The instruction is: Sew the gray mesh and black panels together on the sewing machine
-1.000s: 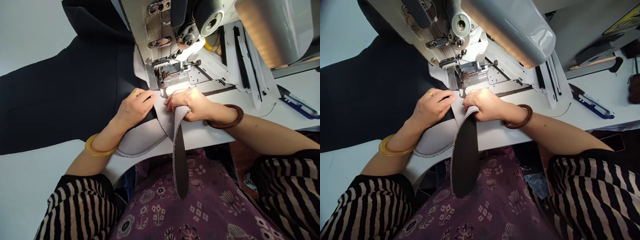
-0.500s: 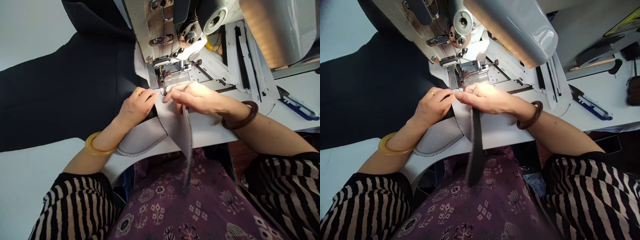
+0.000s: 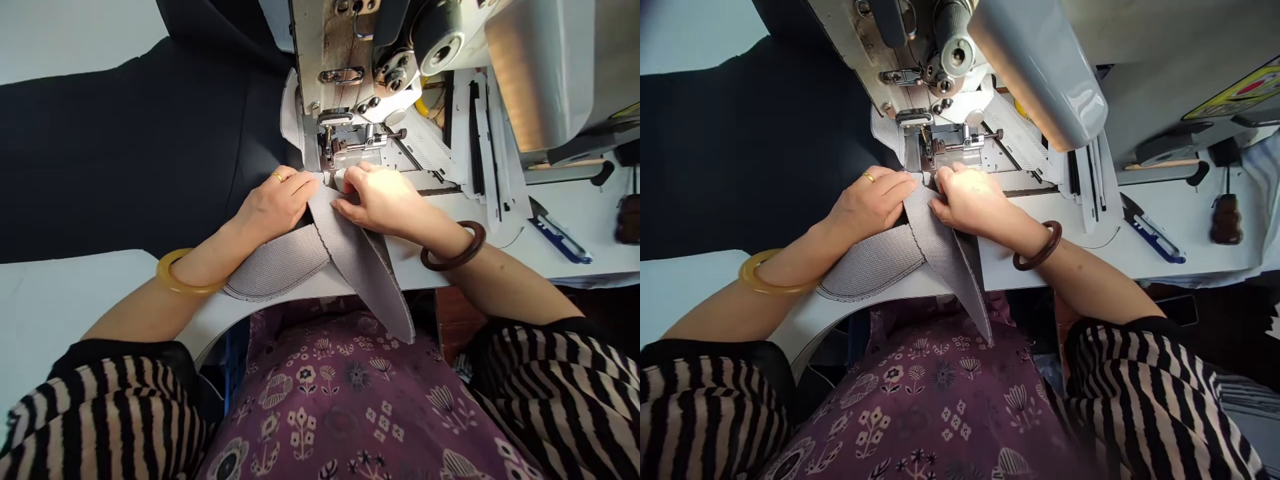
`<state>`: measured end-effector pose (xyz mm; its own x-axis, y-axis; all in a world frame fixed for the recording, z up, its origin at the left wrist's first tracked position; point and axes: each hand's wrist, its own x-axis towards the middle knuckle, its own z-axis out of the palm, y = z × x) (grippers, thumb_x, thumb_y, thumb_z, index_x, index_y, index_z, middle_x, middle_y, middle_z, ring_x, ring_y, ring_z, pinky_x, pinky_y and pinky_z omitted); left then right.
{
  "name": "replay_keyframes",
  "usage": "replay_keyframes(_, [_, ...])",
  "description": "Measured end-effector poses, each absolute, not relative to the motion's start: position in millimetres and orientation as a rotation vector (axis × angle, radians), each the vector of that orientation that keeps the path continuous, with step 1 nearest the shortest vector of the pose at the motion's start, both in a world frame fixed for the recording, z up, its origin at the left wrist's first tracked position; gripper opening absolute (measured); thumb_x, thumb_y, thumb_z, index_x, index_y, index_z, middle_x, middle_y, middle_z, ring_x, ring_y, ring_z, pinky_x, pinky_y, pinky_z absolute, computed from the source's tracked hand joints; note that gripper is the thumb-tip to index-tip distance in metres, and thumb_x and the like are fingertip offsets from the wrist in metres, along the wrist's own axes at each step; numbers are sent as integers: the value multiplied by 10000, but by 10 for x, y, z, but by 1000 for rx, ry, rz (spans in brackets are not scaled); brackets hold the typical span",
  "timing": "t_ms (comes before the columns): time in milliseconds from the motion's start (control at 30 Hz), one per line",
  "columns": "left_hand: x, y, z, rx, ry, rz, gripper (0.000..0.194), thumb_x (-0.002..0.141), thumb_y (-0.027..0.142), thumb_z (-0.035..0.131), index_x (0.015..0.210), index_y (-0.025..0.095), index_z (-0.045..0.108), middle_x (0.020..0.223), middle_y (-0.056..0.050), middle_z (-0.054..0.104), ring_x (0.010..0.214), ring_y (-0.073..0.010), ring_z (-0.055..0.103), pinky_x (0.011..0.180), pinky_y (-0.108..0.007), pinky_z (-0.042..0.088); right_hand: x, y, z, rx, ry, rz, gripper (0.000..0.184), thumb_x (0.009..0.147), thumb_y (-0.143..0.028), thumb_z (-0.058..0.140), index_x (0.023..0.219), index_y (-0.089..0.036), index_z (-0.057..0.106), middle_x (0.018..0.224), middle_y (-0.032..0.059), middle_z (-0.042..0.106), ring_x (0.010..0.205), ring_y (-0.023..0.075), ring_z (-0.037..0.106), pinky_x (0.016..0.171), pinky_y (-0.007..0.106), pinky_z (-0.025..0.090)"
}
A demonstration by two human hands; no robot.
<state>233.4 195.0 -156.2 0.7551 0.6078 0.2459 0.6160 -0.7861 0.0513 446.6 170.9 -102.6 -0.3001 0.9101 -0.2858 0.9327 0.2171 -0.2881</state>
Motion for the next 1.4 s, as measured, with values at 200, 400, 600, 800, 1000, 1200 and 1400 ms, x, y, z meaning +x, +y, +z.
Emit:
replay_keyframes(200, [2307, 1972, -1602, -2815, -950, -447, 355, 953, 170, 406, 1203, 184, 656, 1147, -87, 691, 1031, -219, 607, 787, -319, 543, 4557, 1876, -1107, 1744, 2572, -760, 224, 785, -382, 664, 892, -189, 632, 848, 92, 644, 853, 253, 594, 759, 348, 435])
replay_keyframes(400, [2304, 1967, -1587, -2860, -967, -445, 363, 959, 160, 410, 1242, 192, 635, 1159, -99, 690, 1053, -227, 611, 795, -337, 550, 4559, 1917, -1119, 1765, 2539, -764, 172, 787, -354, 656, 768, -196, 591, 691, 58, 592, 743, 224, 571, 695, 329, 413])
replay_keyframes(600, [2305, 1979, -1590, -2915, -968, -499, 329, 949, 154, 399, 1125, 182, 675, 1134, -81, 687, 1037, -234, 626, 884, -390, 546, 4544, 1873, -1157, 1839, 2501, -853, 102, 794, -301, 603, 789, -199, 601, 672, 37, 587, 690, 185, 526, 646, 297, 368])
replay_keyframes(800, [2300, 1999, -1579, -2825, -840, -499, 286, 945, 174, 426, 1041, 183, 695, 1118, -76, 708, 990, -228, 651, 815, -358, 570, 4515, 1849, -1164, 1863, 2526, -861, 74, 779, -265, 587, 800, -195, 594, 676, 23, 577, 653, 163, 486, 615, 286, 317])
replay_keyframes(1000, [2346, 2143, -1616, -2790, -689, -630, 251, 939, 164, 432, 1006, 162, 674, 1076, -88, 719, 922, -229, 660, 721, -338, 570, 4519, 1898, -1138, 1949, 2465, -854, 75, 760, -256, 576, 812, -202, 568, 706, 21, 566, 629, 159, 440, 599, 296, 295])
replay_keyframes(1200, [2383, 2240, -1627, -2882, -731, -664, 214, 927, 157, 456, 973, 163, 665, 1053, -81, 713, 924, -230, 654, 704, -335, 546, 4602, 1974, -1265, 1962, 2611, -958, 73, 735, -248, 574, 731, -217, 508, 634, -9, 502, 614, 150, 413, 596, 289, 326])
replay_keyframes(1400, [2401, 2266, -1658, -2858, -719, -628, 237, 920, 164, 457, 964, 155, 690, 1006, -85, 711, 919, -240, 649, 686, -343, 543, 4603, 1992, -1249, 2004, 2535, -1045, 129, 723, -247, 590, 704, -217, 466, 643, -18, 494, 615, 137, 403, 606, 287, 330])
